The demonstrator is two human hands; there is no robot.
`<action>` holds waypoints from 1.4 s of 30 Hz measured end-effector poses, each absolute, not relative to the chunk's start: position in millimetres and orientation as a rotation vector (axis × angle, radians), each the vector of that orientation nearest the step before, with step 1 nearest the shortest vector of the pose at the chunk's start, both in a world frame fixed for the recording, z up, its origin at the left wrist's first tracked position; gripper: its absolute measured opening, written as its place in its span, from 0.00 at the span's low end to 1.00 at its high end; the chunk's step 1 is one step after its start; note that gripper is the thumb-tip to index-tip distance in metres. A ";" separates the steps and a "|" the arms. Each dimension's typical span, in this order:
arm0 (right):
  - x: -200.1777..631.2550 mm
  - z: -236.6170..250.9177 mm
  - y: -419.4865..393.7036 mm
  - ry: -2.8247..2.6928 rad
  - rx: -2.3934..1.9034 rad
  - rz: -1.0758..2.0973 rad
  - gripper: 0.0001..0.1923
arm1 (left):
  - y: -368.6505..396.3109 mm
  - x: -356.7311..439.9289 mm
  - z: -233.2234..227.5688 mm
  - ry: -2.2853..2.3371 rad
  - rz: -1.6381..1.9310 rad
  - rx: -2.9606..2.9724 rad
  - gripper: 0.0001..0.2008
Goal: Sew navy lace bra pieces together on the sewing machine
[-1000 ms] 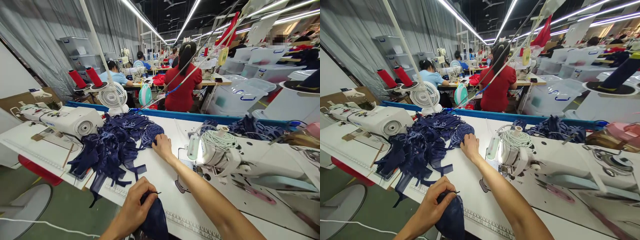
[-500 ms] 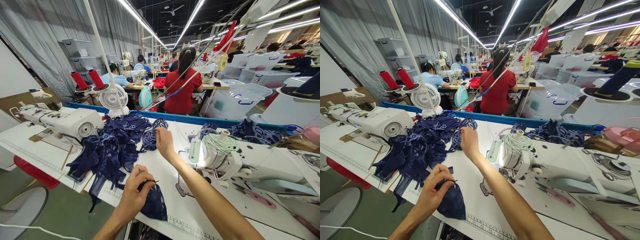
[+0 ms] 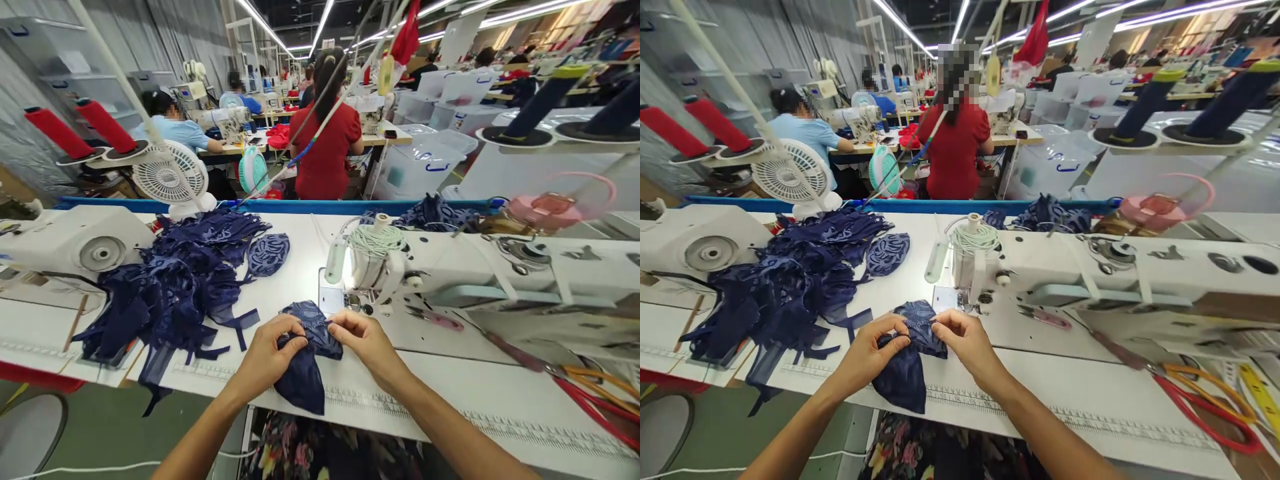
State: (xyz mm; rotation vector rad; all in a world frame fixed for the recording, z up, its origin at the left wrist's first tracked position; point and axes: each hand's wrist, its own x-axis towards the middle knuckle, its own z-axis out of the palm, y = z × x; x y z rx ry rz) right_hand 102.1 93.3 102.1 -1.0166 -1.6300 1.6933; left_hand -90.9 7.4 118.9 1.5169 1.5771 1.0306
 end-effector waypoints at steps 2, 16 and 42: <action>105.4 96.8 91.4 -1.557 -1.019 1.734 0.16 | 9.3 -82.2 122.6 1.556 1.025 1.509 0.05; 112.8 103.8 80.7 -1.518 -0.931 1.884 0.13 | 16.7 -60.3 127.8 1.622 0.903 1.432 0.10; 76.1 127.2 52.3 -1.725 -0.762 1.840 0.06 | -23.6 -97.4 149.7 1.791 0.975 2.045 0.09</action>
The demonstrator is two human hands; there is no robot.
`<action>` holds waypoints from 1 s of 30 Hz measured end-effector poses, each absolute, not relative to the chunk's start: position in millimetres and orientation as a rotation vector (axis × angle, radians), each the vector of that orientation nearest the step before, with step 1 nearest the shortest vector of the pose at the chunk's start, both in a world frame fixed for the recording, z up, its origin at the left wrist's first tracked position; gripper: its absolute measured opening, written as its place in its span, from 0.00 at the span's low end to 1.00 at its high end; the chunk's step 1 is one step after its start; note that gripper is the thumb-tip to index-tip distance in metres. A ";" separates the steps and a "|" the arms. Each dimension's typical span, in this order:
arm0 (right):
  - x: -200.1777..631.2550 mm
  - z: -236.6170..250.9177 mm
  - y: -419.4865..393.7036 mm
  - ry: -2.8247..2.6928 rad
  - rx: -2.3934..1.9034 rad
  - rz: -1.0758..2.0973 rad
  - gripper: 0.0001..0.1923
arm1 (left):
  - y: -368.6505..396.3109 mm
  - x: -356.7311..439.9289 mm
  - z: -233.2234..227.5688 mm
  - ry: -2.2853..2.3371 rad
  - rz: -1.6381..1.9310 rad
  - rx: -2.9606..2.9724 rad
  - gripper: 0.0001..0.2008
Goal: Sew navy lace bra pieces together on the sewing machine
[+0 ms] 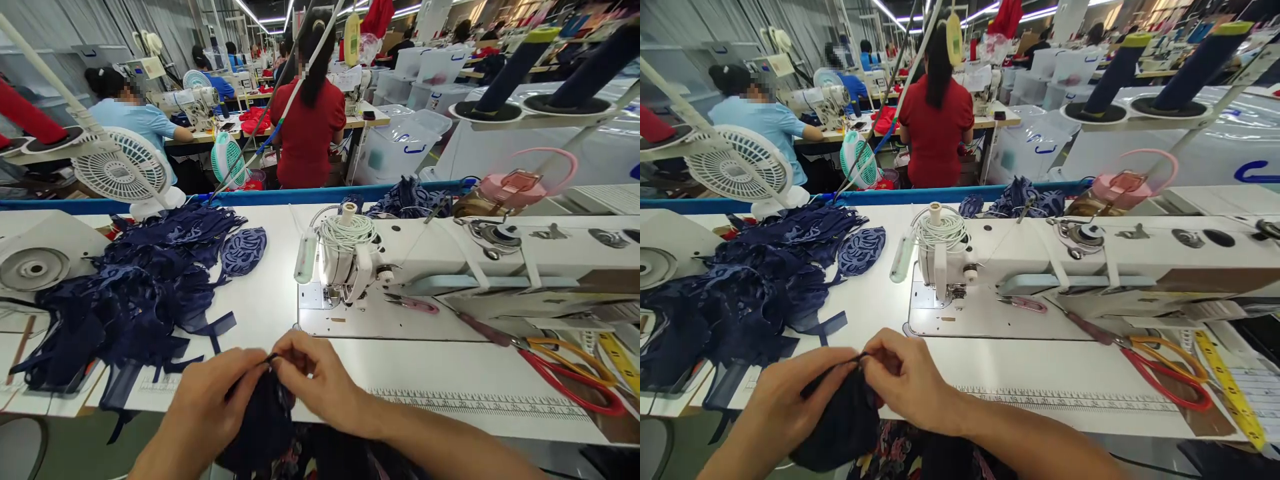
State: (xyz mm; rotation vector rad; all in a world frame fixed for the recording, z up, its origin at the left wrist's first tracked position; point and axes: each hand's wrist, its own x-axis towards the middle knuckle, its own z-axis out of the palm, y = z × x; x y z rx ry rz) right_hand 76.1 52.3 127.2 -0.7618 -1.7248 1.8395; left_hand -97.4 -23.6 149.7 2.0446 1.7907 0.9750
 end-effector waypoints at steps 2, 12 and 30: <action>86.6 113.4 65.5 -1.619 -0.923 1.896 0.08 | 8.3 -89.1 139.5 1.716 0.778 1.889 0.08; 133.6 77.3 126.7 -1.818 -1.263 1.541 0.11 | 99.1 -45.7 86.8 1.445 0.773 1.609 0.10; 155.9 52.6 116.4 -2.342 -1.107 0.466 0.12 | 114.4 -37.6 74.3 1.866 0.603 1.656 0.06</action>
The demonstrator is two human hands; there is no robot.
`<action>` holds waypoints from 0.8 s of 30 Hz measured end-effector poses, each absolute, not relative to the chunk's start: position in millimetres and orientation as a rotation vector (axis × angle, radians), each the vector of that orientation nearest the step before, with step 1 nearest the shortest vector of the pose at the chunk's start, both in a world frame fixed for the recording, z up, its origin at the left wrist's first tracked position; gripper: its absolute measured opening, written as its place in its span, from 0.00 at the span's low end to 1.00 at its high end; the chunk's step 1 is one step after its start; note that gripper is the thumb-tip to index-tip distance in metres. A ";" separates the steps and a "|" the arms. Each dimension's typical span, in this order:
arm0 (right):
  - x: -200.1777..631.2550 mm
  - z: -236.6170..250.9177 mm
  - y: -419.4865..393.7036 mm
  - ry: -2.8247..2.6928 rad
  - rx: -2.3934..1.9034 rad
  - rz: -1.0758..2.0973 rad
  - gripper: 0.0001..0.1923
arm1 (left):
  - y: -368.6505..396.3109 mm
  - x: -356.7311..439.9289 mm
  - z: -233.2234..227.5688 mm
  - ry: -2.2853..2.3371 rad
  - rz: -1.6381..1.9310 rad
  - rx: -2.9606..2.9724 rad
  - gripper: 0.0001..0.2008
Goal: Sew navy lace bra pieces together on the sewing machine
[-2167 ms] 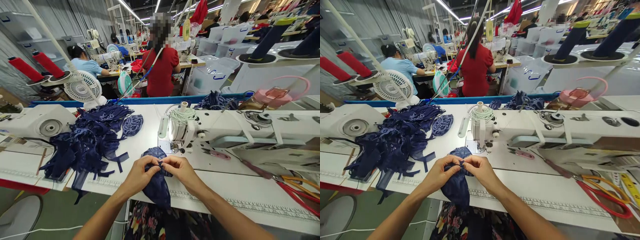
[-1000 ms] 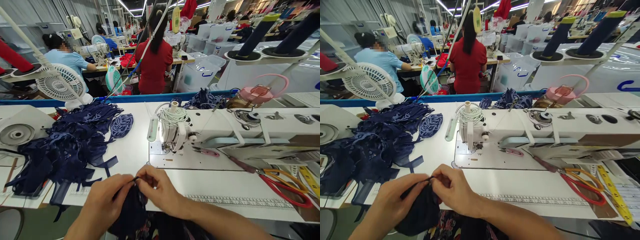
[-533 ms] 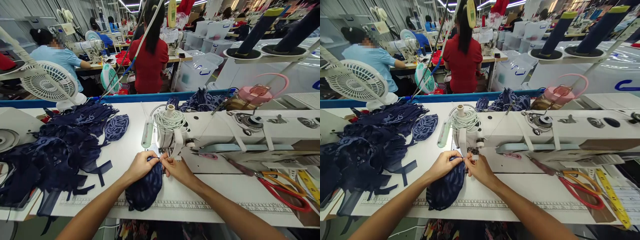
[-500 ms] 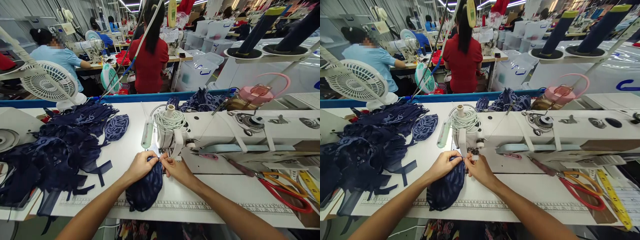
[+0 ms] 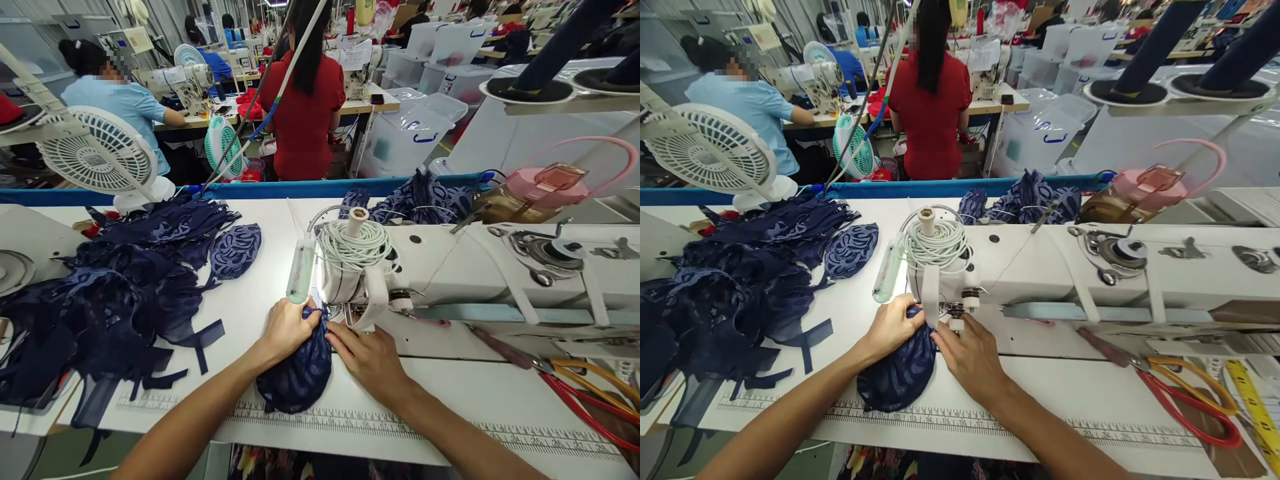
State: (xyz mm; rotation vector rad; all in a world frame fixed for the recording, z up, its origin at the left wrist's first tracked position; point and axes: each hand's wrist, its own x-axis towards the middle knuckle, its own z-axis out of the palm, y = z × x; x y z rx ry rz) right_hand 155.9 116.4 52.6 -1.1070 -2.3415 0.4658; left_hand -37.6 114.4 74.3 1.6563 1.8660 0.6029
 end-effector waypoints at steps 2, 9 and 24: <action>155.6 48.5 115.2 -2.400 -1.078 0.287 0.12 | 115.3 -38.3 74.1 1.862 0.595 1.647 0.06; 154.5 48.4 120.4 -2.495 -1.052 -0.074 0.17 | 118.0 -40.4 75.7 1.821 0.591 1.635 0.08; 155.6 48.3 123.3 -2.494 -0.914 -0.150 0.15 | 129.8 -43.9 68.9 1.836 0.684 1.565 0.04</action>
